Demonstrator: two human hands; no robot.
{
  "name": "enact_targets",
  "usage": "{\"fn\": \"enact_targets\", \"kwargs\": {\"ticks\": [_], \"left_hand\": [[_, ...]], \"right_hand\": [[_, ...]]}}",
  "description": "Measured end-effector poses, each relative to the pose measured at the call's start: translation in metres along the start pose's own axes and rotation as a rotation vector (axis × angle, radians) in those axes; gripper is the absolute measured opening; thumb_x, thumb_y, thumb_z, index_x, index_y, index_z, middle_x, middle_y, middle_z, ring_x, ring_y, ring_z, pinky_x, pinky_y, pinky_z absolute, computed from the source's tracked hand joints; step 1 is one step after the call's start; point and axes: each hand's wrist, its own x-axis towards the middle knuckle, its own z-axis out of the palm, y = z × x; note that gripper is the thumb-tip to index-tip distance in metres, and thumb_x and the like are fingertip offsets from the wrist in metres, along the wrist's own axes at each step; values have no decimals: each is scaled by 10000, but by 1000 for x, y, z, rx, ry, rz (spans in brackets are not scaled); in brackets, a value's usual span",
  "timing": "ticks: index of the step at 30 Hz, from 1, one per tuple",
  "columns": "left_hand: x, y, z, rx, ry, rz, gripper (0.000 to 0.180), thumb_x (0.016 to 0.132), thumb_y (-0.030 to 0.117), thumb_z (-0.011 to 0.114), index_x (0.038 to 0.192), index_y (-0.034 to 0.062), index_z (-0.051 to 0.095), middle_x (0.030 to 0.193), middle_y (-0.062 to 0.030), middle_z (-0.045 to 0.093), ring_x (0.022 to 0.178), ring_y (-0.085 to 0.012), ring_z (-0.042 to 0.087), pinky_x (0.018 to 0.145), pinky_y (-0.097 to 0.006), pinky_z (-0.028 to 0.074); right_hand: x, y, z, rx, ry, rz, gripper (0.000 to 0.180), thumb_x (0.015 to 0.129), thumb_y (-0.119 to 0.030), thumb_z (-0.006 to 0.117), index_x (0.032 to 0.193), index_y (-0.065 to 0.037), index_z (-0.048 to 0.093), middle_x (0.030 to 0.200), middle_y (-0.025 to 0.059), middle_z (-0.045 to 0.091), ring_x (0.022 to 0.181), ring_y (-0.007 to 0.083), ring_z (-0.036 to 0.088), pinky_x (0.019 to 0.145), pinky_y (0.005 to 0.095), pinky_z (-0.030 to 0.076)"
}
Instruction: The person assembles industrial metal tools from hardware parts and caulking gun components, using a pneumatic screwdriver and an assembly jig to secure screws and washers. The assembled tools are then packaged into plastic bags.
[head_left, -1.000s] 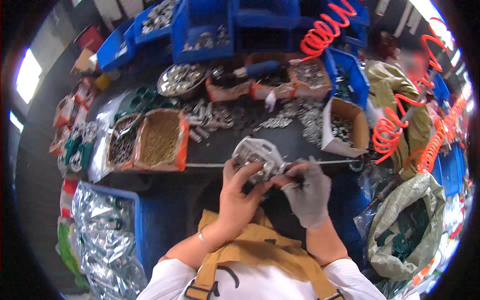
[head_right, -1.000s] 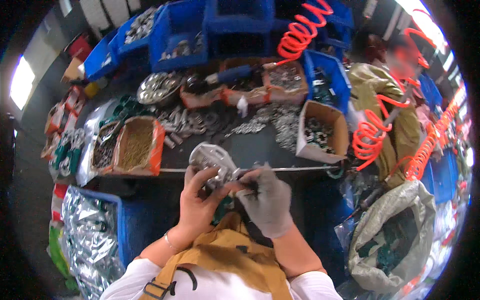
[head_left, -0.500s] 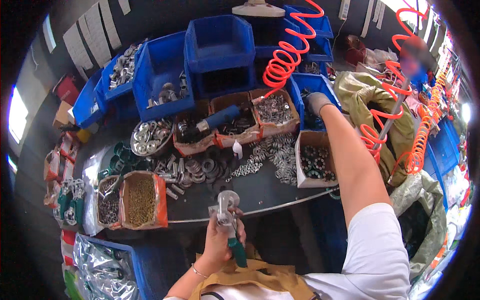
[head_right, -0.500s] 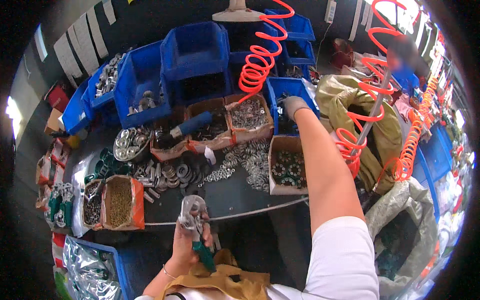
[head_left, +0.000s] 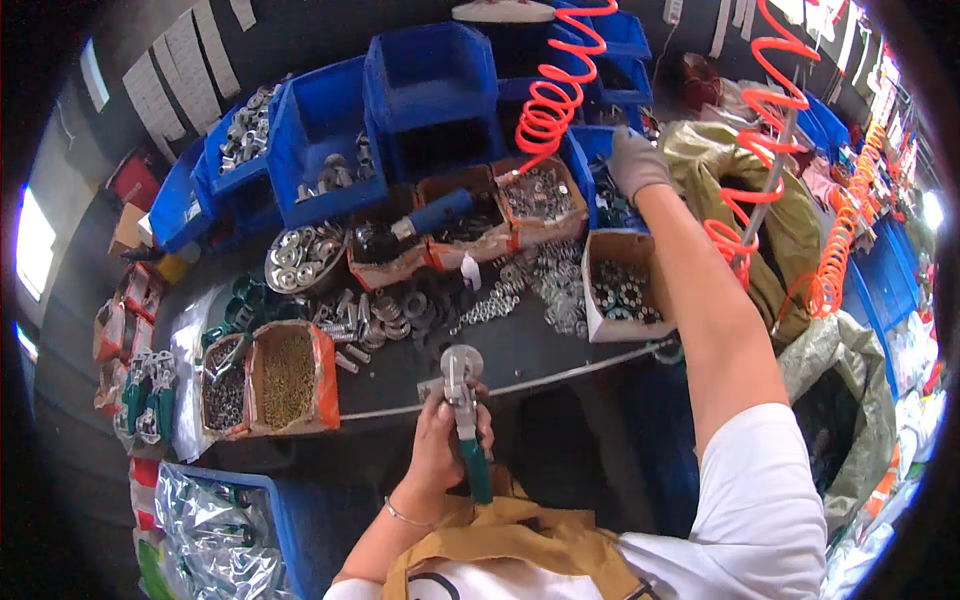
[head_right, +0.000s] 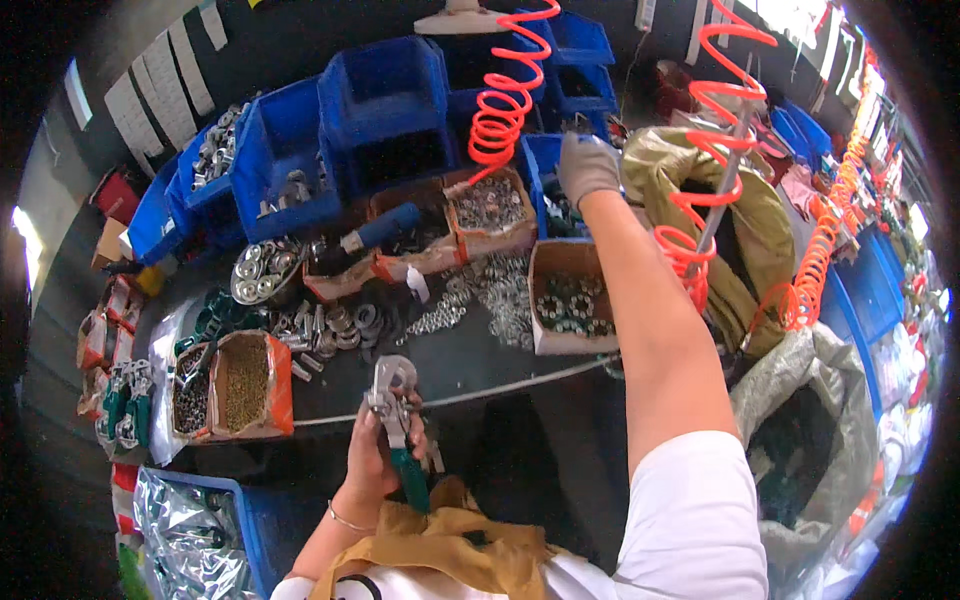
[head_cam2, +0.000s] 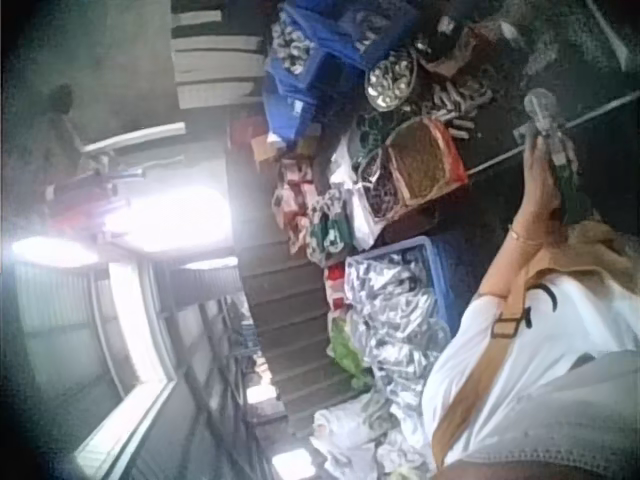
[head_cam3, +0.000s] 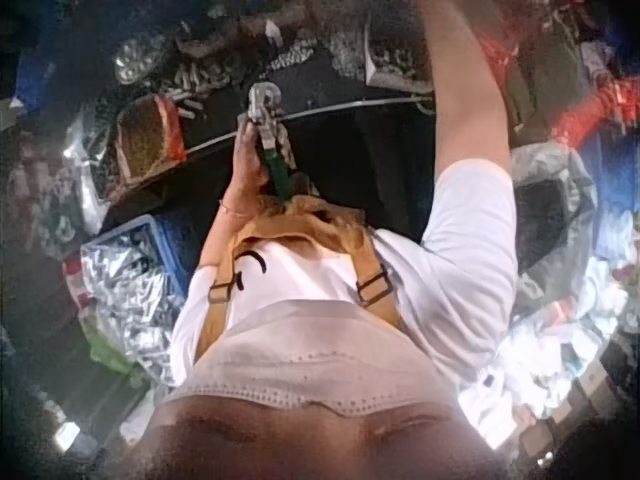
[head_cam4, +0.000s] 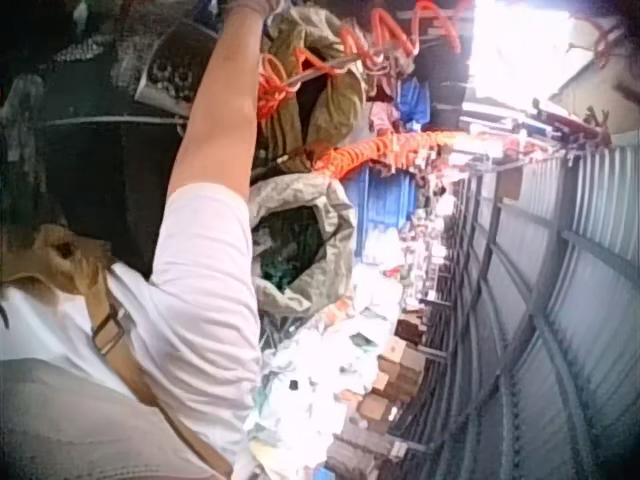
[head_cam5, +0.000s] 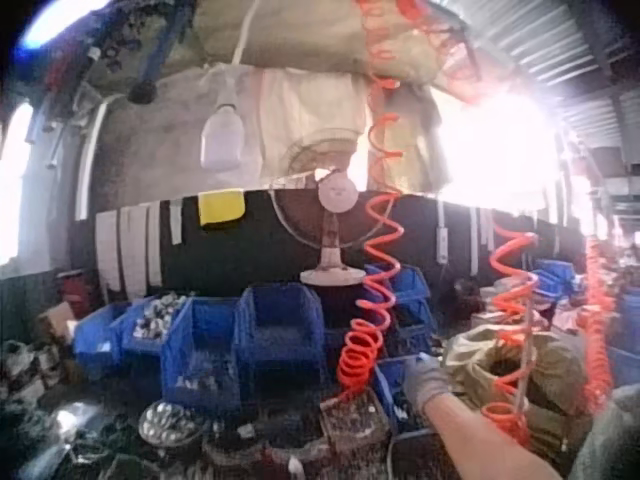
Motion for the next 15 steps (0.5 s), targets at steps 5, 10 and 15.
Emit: {"fn": "enact_targets", "kwargs": {"ticks": [5,10,15], "left_hand": [[-14,-2,6,44,206,-41,415,954,394,472,1218,77,432,985,-94,534,666,-191,516,569,-318,447],[-23,-9,45,-15,242,-167,262,984,250,464,1175,71,473,946,-61,541,697,-142,528,577,-300,472],[-34,-29,50,512,244,126,301,962,239,529,1198,61,471,916,-19,530,832,-113,523,750,-241,434]], "right_hand": [[-142,-59,-92,1891,42,88,376,801,-252,646,1099,-64,514,875,163,626,774,241,656,570,327,549],[-321,-89,-138,2026,-713,354,226,864,-200,612,953,-57,462,758,131,633,500,146,565,390,209,401],[-343,-100,-143,1956,-1012,378,230,884,-242,593,928,-43,487,754,115,637,430,94,489,373,191,353]]}}
